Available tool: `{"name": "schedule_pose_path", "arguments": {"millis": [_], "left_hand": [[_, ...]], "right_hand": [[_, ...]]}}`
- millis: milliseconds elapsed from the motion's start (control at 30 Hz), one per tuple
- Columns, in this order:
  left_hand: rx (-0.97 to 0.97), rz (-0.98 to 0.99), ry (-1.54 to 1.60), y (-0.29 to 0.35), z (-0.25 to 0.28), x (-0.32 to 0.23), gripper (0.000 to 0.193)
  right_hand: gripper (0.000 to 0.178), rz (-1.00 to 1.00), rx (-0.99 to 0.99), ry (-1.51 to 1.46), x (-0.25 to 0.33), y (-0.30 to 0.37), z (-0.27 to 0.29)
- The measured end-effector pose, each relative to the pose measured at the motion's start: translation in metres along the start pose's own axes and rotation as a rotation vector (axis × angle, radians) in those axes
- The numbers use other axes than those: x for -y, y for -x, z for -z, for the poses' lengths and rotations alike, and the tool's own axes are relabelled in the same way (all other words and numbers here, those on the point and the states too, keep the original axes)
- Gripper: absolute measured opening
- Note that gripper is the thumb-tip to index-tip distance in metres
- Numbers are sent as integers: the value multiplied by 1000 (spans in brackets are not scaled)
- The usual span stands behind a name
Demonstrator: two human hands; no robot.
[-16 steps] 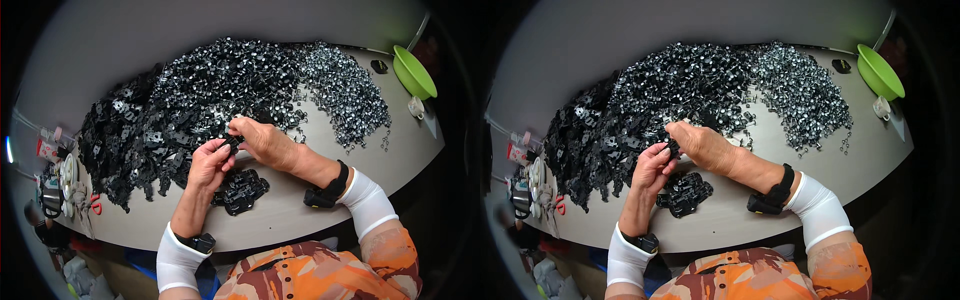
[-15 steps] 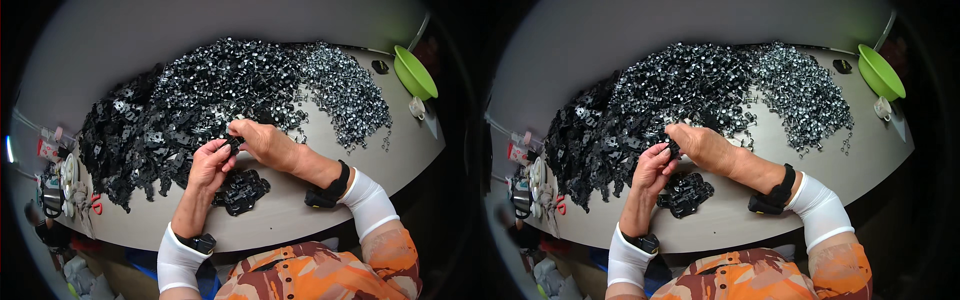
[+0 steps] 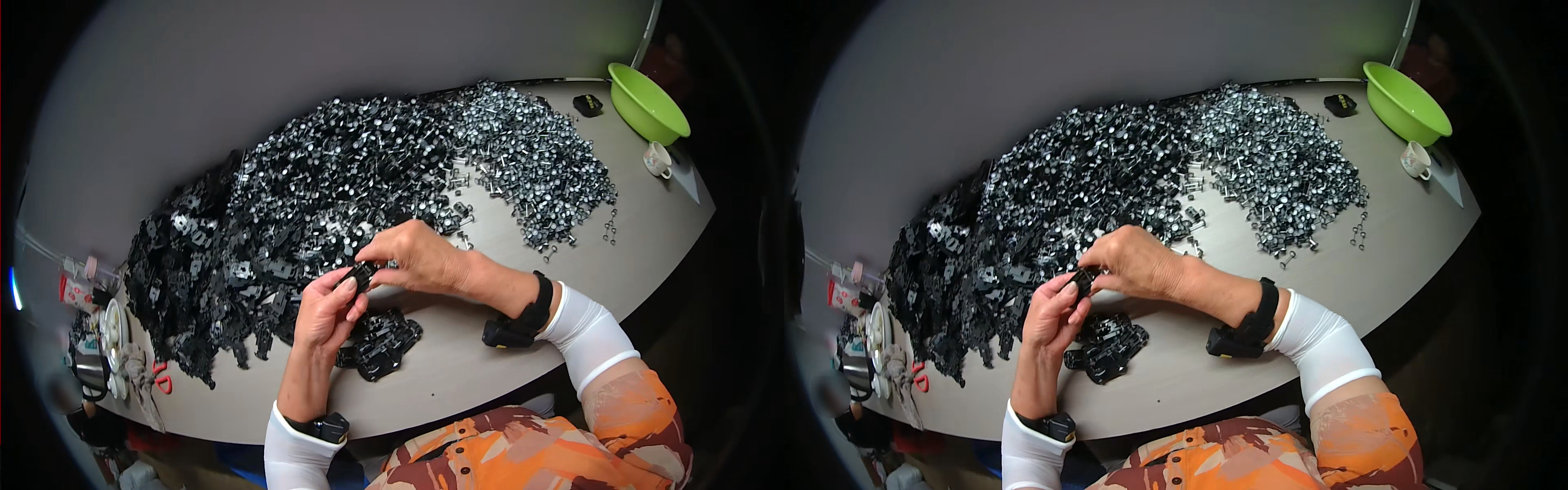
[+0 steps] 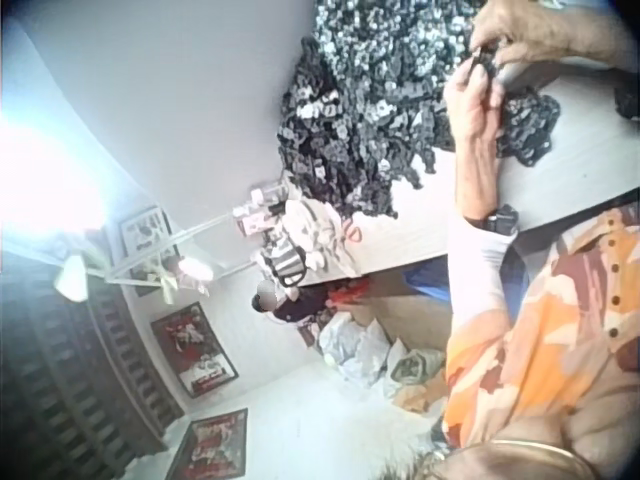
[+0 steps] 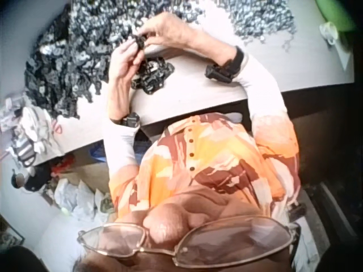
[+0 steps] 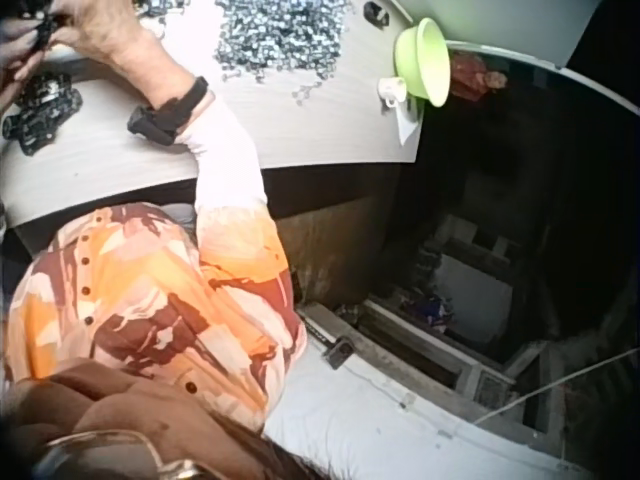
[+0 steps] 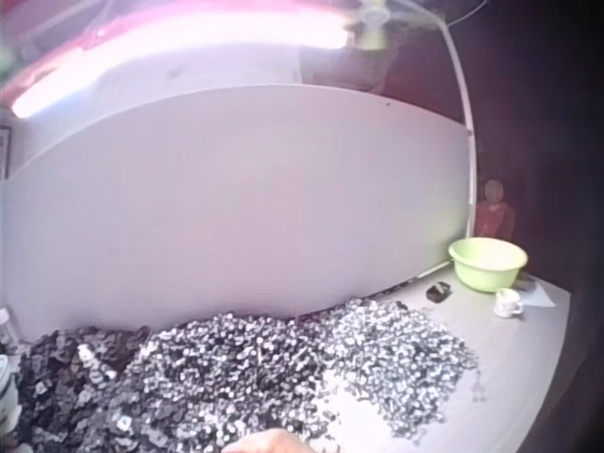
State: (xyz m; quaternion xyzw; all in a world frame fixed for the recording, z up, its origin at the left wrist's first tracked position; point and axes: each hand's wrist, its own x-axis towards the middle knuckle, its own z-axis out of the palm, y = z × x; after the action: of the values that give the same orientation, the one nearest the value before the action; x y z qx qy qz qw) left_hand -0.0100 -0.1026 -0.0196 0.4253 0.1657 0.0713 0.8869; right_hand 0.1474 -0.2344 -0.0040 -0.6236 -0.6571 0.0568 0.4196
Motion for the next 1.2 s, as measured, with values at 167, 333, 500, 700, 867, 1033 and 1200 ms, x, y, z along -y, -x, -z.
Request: {"name": "schedule_pose_path", "arguments": {"millis": [167,333,500,700,867,1033,1200], "left_hand": [[-90,-22,-145,2,-5,-3,16],[-13,3,-141,2,-5,-6,14],[-79,22,-172,-2,4,0,16],[36,40,-53,4,3,-10,17],[-1,58,13,1,-1,-2,14],[50,61,-19,-1,7,3,19],[6,72,-594,1,-3,-29,28]], "right_hand": [[27,75,97,258,11,-1,8],[24,83,87,238,6,3,-1],[28,94,51,178,-1,3,-11],[33,114,-4,0,0,4,-11],[32,96,-6,114,3,7,-14],[23,81,1,37,3,5,-12],[30,42,74,13,-1,1,4]]}}
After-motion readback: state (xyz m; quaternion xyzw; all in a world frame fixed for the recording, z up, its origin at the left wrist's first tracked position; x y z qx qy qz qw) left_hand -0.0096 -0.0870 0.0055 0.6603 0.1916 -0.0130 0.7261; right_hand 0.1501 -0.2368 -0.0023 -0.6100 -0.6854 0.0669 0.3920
